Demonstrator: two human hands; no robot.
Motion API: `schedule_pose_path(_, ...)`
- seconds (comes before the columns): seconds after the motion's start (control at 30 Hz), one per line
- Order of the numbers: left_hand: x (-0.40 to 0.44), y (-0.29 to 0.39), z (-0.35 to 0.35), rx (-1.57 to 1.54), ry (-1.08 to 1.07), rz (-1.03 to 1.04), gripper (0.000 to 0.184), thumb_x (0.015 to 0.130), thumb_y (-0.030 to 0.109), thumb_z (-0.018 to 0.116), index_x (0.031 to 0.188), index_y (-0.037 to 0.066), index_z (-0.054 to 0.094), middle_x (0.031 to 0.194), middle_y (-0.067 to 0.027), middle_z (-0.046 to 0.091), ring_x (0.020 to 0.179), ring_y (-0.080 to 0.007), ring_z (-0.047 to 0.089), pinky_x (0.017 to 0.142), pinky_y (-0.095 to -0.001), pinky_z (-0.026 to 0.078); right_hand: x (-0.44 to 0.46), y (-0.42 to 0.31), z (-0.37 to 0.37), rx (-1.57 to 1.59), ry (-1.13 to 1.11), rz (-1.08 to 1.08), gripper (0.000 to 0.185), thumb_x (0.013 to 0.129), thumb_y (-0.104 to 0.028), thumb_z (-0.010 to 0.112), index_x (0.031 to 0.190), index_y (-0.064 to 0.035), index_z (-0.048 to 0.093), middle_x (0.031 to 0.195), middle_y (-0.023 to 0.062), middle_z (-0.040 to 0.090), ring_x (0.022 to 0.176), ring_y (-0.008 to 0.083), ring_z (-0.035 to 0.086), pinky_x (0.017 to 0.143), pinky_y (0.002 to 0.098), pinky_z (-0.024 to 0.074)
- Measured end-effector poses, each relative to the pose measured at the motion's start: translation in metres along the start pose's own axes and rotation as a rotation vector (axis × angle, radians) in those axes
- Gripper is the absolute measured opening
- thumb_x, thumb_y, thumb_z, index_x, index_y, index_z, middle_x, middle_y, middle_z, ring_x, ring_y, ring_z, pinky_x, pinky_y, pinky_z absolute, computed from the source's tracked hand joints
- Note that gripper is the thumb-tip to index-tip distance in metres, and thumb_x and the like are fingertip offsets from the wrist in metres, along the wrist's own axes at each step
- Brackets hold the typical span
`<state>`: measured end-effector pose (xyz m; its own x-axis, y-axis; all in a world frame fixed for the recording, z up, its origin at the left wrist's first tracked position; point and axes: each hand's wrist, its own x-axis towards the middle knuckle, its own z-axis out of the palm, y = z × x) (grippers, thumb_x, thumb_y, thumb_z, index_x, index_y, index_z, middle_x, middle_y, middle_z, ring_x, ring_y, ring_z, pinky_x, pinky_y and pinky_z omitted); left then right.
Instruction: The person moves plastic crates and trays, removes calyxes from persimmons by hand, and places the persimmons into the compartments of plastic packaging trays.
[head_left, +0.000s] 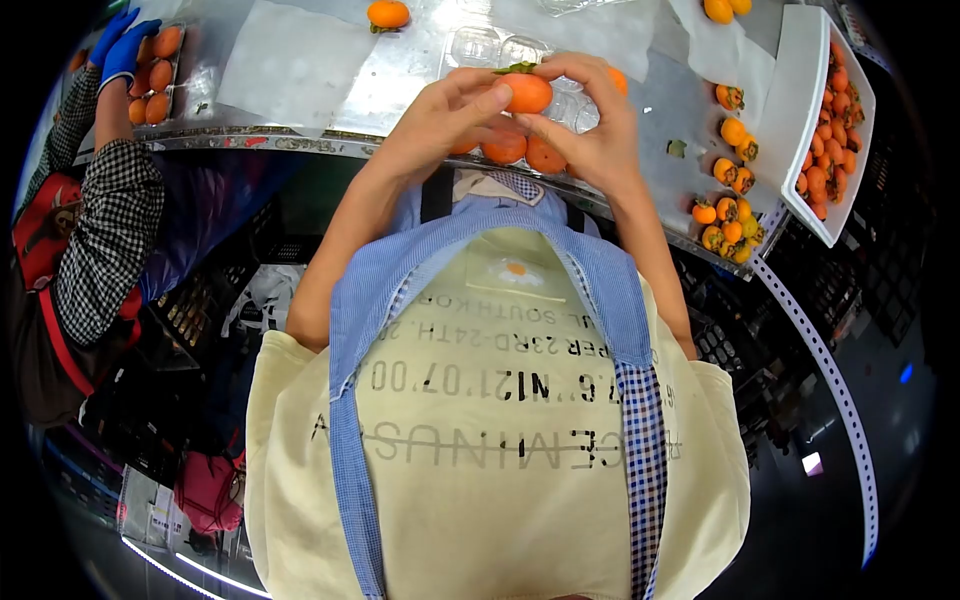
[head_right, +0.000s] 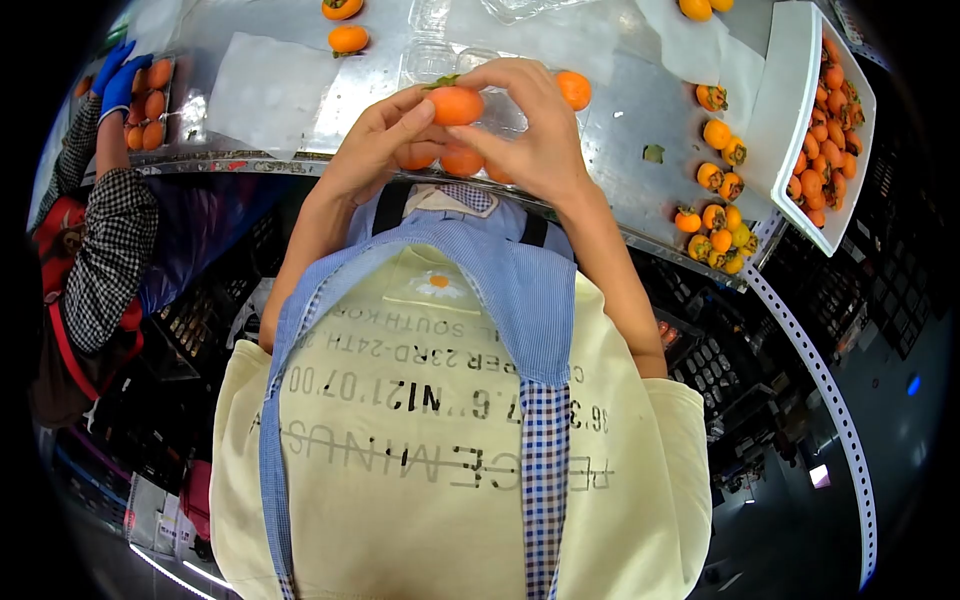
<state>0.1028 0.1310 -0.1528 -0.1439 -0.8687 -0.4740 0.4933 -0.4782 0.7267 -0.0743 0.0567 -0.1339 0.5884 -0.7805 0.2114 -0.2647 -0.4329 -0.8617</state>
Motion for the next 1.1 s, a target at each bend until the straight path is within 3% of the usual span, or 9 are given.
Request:
schedule_pose_path(0.07,-0.004,0.004,0.009,-0.158,-0.080,0.049,0.044,0.086,0.017,0.062,0.123,-0.002,0.048,0.112,-0.0133,0.058,0.100,-0.0199,0.060,0.083,-0.0330,0.051,0.001,-0.008,-0.004,0.011,0.022,-0.060,0.044,0.064,-0.009,0.076,0.104,-0.0055,0.058,0.104,0.0067,0.060,0.101,0.0226,0.056,0.086,0.0334,0.0442)
schedule_pose_path(0.27,-0.004,0.011,0.014,0.005,-0.027,0.328,0.049,0.081,0.008,0.067,0.123,-0.004,0.047,0.113,-0.0126,0.058,0.103,-0.0189,0.058,0.089,-0.0317,0.049,-0.006,-0.002,0.001,0.621,0.070,0.267,0.052,0.074,-0.010,0.073,0.119,-0.0021,0.049,0.113,0.0099,0.056,0.107,0.0203,0.054,0.091,0.0340,0.0438)
schedule_pose_path(0.47,-0.005,0.005,0.019,0.579,0.136,0.538,0.048,0.071,0.013,0.075,0.115,0.007,0.058,0.109,-0.0058,0.059,0.099,-0.0179,0.056,0.083,-0.0300,0.046,-0.012,-0.013,0.005,1.259,-0.115,0.586,0.046,0.094,-0.032,0.046,0.126,0.0013,0.044,0.120,0.0166,0.054,0.110,0.0240,0.054,0.096,0.0382,0.0421)
schedule_pose_path(0.57,-0.007,0.010,0.024,0.803,0.147,0.690,0.048,0.067,0.015,0.077,0.112,0.011,0.061,0.108,-0.0048,0.058,0.100,-0.0187,0.052,0.082,-0.0313,0.044,-0.016,-0.005,0.007,1.387,-0.196,0.552,0.052,0.096,-0.038,0.039,0.128,0.0022,0.042,0.122,0.0176,0.053,0.109,0.0257,0.054,0.096,0.0407,0.0423)
schedule_pose_path(0.67,-0.003,0.014,0.023,0.867,0.117,0.858,0.050,0.068,0.015,0.076,0.114,0.011,0.059,0.110,-0.0048,0.057,0.100,-0.0193,0.051,0.082,-0.0310,0.044,-0.024,0.004,0.004,1.472,-0.173,0.562,0.051,0.094,-0.037,0.045,0.128,0.0019,0.042,0.123,0.0174,0.051,0.109,0.0283,0.054,0.095,0.0403,0.0418)
schedule_pose_path(0.77,-0.003,0.012,0.013,0.557,0.223,0.646,0.050,0.071,0.017,0.075,0.117,0.007,0.058,0.118,-0.0088,0.055,0.105,-0.0204,0.052,0.086,-0.0331,0.044,-0.032,0.028,-0.025,1.576,-0.049,0.390,0.053,0.090,-0.034,0.053,0.127,0.0018,0.043,0.125,0.0174,0.049,0.110,0.0290,0.052,0.095,0.0382,0.0415)
schedule_pose_path(0.9,-0.002,0.004,-0.021,1.043,0.369,0.429,0.046,0.075,0.024,0.072,0.115,0.008,0.058,0.113,-0.0127,0.056,0.102,-0.0228,0.054,0.083,-0.0349,0.045,-0.039,0.069,-0.133,1.356,0.498,0.232,0.045,0.085,-0.024,0.064,0.117,0.0016,0.048,0.120,0.0163,0.049,0.107,0.0282,0.049,0.087,0.0333,0.0447)
schedule_pose_path(0.97,0.000,-0.011,-0.029,1.298,0.376,0.510,0.046,0.073,0.026,0.073,0.114,0.008,0.059,0.109,-0.0138,0.056,0.100,-0.0263,0.054,0.083,-0.0359,0.045,-0.050,0.073,-0.189,1.149,0.805,0.204,0.040,0.084,-0.023,0.065,0.113,0.0009,0.050,0.117,0.0150,0.049,0.104,0.0286,0.050,0.079,0.0314,0.0473)
schedule_pose_path(1.1,0.019,-0.028,-0.016,1.512,0.417,0.488,0.048,0.070,0.028,0.074,0.111,0.008,0.060,0.104,-0.0147,0.055,0.095,-0.0321,0.055,0.079,-0.0397,0.046,-0.087,0.109,-0.312,0.570,1.136,0.180,0.033,0.079,-0.015,0.071,0.106,-0.0060,0.055,0.097,0.0049,0.063,0.087,0.0162,0.060,0.074,0.0305,0.0474)
